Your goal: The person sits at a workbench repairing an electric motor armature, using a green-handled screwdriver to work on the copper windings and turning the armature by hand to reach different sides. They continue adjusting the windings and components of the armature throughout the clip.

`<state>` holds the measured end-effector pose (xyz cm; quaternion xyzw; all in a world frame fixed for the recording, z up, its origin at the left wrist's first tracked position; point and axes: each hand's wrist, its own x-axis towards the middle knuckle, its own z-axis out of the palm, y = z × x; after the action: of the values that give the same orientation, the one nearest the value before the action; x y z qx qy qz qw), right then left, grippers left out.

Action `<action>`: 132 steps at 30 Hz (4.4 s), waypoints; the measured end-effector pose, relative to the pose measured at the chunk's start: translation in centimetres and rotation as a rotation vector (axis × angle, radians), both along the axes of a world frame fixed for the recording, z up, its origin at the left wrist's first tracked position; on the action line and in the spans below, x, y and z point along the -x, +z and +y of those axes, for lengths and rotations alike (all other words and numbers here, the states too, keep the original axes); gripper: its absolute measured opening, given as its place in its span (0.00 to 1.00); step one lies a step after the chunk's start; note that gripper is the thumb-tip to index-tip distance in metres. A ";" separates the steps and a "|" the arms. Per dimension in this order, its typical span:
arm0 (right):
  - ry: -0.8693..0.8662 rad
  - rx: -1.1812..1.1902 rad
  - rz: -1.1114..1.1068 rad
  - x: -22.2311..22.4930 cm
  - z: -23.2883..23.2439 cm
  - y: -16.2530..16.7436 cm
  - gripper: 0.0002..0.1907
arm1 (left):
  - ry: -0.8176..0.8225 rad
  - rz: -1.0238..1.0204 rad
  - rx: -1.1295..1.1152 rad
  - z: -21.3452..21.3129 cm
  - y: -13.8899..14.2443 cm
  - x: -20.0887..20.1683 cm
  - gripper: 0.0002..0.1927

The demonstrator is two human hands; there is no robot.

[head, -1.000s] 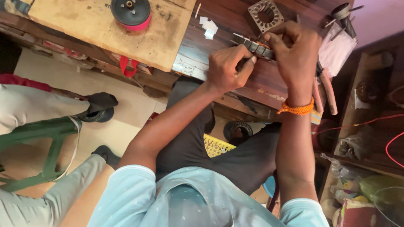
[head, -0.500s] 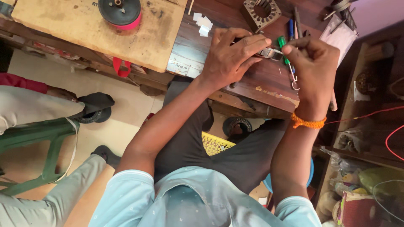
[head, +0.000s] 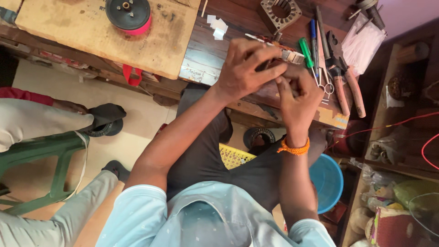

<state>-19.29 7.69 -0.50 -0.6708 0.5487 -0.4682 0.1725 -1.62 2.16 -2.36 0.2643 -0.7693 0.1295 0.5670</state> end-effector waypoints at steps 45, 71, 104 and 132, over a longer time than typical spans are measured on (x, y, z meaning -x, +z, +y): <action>0.112 0.040 0.084 2.5 -1.6 3.2 0.05 | -0.012 0.031 -0.160 -0.9 -1.2 0.2 0.33; 0.161 0.150 0.314 0.1 -2.6 7.4 0.06 | -0.046 0.208 -0.179 0.4 0.0 0.0 0.09; 0.018 0.041 0.043 -0.1 -0.1 0.7 0.05 | 0.053 -0.033 -0.031 0.0 -0.9 0.0 0.14; 0.170 -0.134 0.034 2.5 -8.3 5.0 0.03 | 0.010 0.094 -0.078 0.3 -0.6 0.1 0.12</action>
<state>-21.81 -0.64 4.46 -0.7099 0.5227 -0.4024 0.2468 -1.74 2.42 -2.95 0.2960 -0.7449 0.0898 0.5911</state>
